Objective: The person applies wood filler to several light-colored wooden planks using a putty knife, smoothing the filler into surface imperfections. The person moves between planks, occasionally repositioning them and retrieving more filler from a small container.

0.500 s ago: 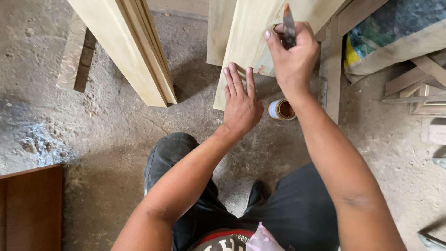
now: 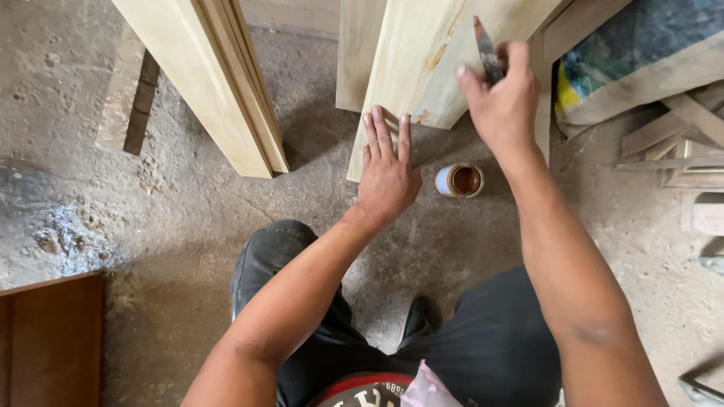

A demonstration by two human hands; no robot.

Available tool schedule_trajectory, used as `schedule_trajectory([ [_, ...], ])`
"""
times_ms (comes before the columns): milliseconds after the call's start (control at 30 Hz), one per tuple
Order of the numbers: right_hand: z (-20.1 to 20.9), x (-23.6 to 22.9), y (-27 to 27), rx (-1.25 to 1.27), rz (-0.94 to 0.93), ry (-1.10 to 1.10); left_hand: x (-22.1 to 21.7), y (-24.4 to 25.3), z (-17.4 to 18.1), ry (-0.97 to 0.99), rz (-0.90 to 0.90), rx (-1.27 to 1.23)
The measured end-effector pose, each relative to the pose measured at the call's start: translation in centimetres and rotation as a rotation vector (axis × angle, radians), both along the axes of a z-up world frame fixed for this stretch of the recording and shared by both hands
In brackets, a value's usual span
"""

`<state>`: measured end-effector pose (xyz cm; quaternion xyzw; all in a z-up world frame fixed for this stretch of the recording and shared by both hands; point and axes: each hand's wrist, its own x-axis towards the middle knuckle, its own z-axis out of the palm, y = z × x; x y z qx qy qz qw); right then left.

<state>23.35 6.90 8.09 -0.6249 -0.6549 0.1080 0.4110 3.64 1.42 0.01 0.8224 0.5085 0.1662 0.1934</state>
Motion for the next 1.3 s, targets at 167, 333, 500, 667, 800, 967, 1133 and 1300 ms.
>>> schedule_trajectory([
  [167, 2.0, 0.6, -3.1, 0.173, 0.078, -0.201, -0.3, -0.2, 0.1, 0.005, -0.016, -0.015],
  [333, 3.2, 0.2, -3.7, 0.280, 0.119, -0.329, 0.2, -0.2, -0.2, -0.003, 0.009, 0.028],
  [500, 3.1, -0.4, -2.7, 0.289, 0.119, -0.344, 0.2, 0.0, -0.4, 0.047, 0.005, 0.017],
  [667, 2.6, 0.6, -1.5, 0.421, 0.127, -0.355, 0.1, 0.0, -0.4, 0.051, -0.003, 0.009],
  [800, 2.8, 1.7, -1.5, 0.458, 0.056, -0.478, 0.0, 0.0, -0.3, 0.047, -0.005, 0.016],
  [967, 3.1, 1.4, -1.6, 0.525, 0.111, -0.523, 0.2, 0.0, -0.1, 0.026, -0.009, -0.007],
  [1133, 3.9, 0.5, -2.0, 0.486, 0.129, -0.631, 0.2, -0.1, 0.0, -0.006, -0.006, -0.025],
  [1300, 4.5, 0.3, -2.4, 0.402, 0.143, -0.547, 0.3, 0.1, 0.1, 0.025, 0.008, 0.003],
])
